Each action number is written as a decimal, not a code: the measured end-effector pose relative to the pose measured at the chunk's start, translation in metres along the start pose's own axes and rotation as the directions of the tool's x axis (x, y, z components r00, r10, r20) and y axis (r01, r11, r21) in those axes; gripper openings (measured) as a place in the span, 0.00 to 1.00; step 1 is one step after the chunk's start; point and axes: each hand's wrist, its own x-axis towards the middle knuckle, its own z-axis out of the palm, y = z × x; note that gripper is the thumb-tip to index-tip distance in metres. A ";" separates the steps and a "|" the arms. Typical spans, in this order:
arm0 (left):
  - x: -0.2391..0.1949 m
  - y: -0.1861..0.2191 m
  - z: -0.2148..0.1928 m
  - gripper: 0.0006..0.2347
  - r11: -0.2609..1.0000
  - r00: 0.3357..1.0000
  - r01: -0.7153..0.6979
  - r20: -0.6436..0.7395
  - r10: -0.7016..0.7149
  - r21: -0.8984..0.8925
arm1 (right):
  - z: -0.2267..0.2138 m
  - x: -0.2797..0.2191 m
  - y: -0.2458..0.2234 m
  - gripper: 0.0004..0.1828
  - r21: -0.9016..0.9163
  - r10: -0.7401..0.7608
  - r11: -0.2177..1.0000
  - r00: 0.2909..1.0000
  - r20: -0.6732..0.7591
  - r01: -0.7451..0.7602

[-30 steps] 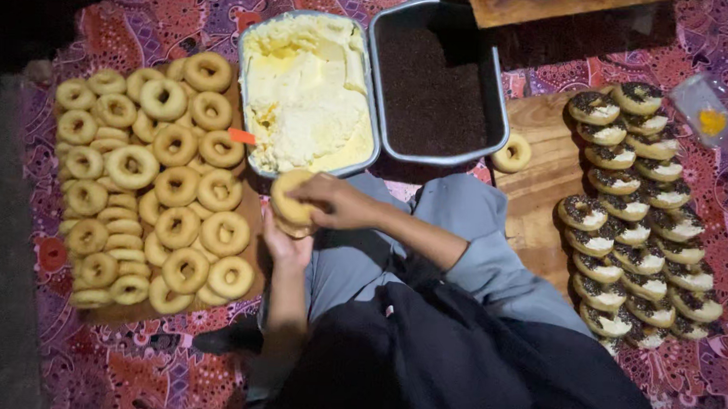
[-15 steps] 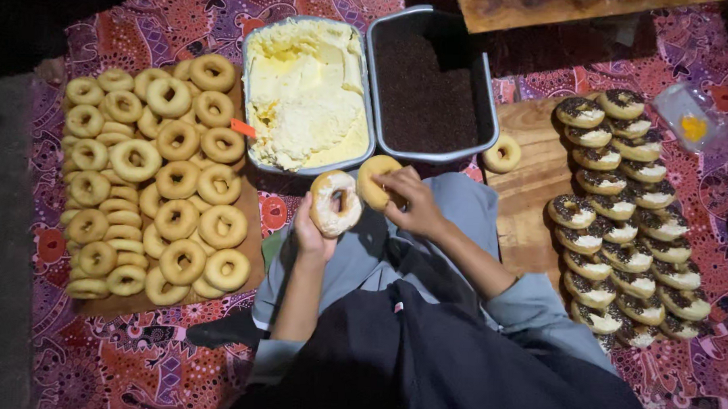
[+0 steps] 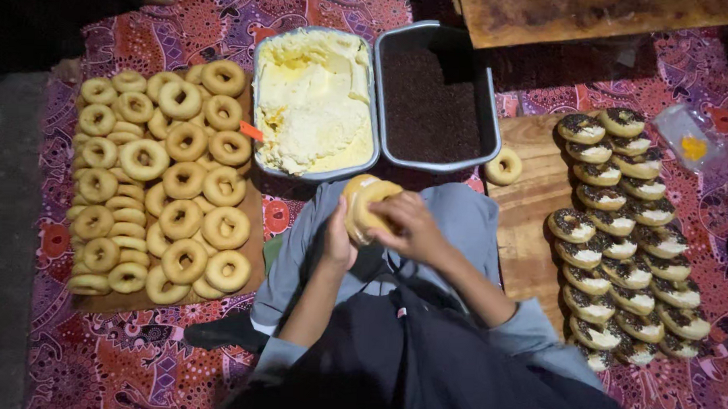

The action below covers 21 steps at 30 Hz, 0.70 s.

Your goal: The person dips donuts into a yellow cream and then into a dark topping, placing them on a wooden board. Later, the person uses a grater to sprinkle a white topping over the arranged donuts.

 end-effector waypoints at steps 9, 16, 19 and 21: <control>0.006 -0.029 -0.034 0.22 0.998 0.998 0.047 -0.043 -0.049 -0.051 | 0.008 0.001 0.014 0.26 0.030 -0.034 0.999 0.999 -0.043 0.035; 0.018 -0.019 -0.045 0.23 0.809 0.876 0.272 0.482 0.015 -0.521 | 0.010 0.020 0.021 0.44 -0.042 0.187 0.981 0.981 -0.050 -0.189; 0.030 -0.013 -0.062 0.23 0.917 0.988 0.105 0.145 -0.052 -0.385 | 0.015 0.010 0.037 0.48 0.042 -0.028 0.999 0.881 0.473 0.009; 0.042 -0.018 -0.079 0.23 0.986 0.986 0.003 -0.164 -0.031 -0.168 | 0.015 0.021 0.089 0.39 0.052 0.111 0.988 0.905 0.410 -0.145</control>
